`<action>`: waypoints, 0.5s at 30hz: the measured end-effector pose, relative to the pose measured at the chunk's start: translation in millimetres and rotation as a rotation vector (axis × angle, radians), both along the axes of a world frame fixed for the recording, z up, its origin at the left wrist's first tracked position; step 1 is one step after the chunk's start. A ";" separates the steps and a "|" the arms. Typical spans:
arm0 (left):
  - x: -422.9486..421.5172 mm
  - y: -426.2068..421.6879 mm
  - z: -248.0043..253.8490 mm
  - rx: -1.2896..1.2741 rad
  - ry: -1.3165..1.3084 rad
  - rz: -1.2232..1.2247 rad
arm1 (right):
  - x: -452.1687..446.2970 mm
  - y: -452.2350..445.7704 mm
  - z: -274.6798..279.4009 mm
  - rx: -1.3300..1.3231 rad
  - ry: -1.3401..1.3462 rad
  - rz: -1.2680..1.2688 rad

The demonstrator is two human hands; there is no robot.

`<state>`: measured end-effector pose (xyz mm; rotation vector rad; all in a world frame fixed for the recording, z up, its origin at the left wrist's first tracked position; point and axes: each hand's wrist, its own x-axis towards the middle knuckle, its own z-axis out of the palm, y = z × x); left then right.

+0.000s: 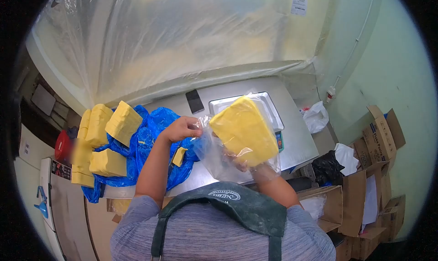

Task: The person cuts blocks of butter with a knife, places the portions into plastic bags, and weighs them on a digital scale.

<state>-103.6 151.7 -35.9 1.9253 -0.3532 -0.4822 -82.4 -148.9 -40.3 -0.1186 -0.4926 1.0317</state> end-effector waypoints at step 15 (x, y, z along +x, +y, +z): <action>41.2 -54.7 -32.0 -1.151 0.390 0.600 | -20.3 -8.4 -13.2 -0.295 -0.129 -0.231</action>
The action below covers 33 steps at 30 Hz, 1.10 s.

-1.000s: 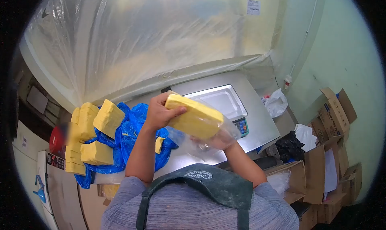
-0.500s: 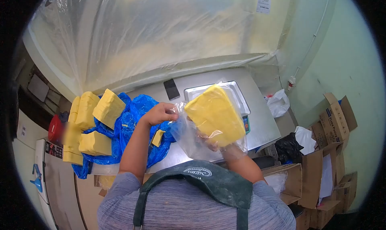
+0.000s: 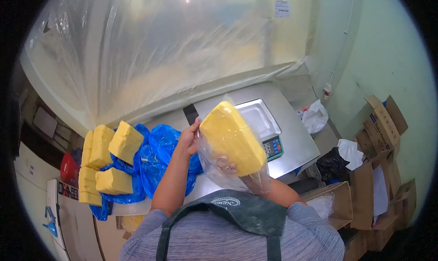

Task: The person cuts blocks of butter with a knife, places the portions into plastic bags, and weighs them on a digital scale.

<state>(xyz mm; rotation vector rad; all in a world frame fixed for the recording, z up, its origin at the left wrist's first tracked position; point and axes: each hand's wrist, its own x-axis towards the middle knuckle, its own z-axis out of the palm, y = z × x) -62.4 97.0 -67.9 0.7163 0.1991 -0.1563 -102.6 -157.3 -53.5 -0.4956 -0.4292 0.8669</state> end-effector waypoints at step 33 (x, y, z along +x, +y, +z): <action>-45.6 -38.8 -28.5 0.366 -0.190 0.546 | 14.4 2.2 -8.2 -0.018 -0.063 -0.090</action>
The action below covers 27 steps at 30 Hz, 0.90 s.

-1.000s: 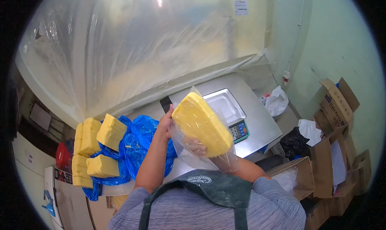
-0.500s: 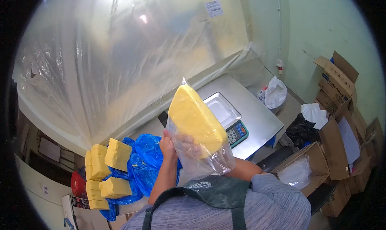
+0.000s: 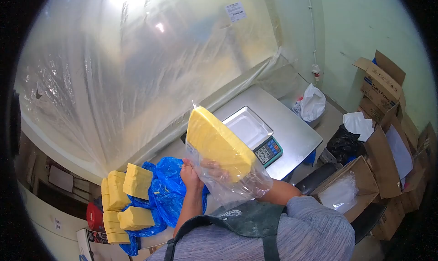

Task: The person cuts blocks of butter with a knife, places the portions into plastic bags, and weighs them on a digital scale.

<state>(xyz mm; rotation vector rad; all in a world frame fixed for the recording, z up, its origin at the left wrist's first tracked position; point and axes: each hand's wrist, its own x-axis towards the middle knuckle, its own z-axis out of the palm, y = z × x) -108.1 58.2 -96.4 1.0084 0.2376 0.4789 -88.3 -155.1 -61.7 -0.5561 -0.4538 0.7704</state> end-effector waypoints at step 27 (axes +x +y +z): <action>-37.9 -91.0 122.3 1.879 -0.178 -0.161 | 84.0 12.2 -11.9 -0.082 -0.255 -0.679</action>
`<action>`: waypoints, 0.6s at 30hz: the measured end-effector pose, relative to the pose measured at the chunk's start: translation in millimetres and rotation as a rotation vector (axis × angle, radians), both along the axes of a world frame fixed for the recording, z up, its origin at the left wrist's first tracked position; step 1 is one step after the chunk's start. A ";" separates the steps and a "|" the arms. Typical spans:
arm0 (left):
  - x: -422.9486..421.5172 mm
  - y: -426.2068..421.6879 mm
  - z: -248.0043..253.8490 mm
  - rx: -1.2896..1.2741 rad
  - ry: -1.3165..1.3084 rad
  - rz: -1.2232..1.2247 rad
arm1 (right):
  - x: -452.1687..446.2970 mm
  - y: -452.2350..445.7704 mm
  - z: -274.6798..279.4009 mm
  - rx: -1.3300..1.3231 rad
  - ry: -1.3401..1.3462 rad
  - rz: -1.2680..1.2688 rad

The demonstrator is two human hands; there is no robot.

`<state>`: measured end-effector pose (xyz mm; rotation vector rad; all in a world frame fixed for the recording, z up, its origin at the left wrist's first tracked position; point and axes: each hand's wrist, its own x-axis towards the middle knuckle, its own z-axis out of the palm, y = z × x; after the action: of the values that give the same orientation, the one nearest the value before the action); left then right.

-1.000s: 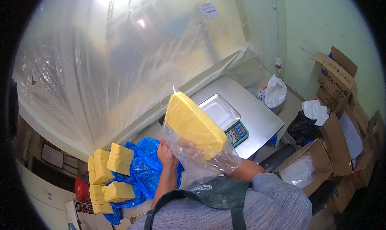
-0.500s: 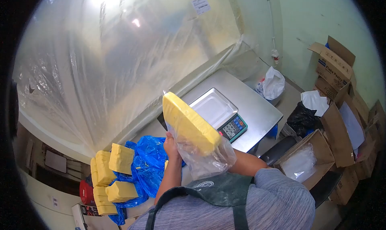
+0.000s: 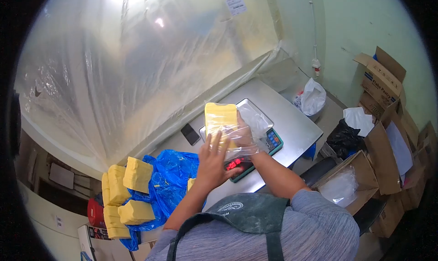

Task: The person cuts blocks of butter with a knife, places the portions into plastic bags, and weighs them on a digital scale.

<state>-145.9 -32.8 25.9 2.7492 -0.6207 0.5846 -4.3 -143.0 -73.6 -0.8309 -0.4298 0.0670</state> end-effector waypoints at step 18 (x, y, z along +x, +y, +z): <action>33.4 -21.0 -43.2 -0.226 -0.009 -0.001 | 78.6 -29.6 0.1 -1.132 -0.273 -0.324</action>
<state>-112.5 -53.8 -17.2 2.5365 -0.5236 0.6261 74.4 -172.5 -73.6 -2.0312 -0.5001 -0.1216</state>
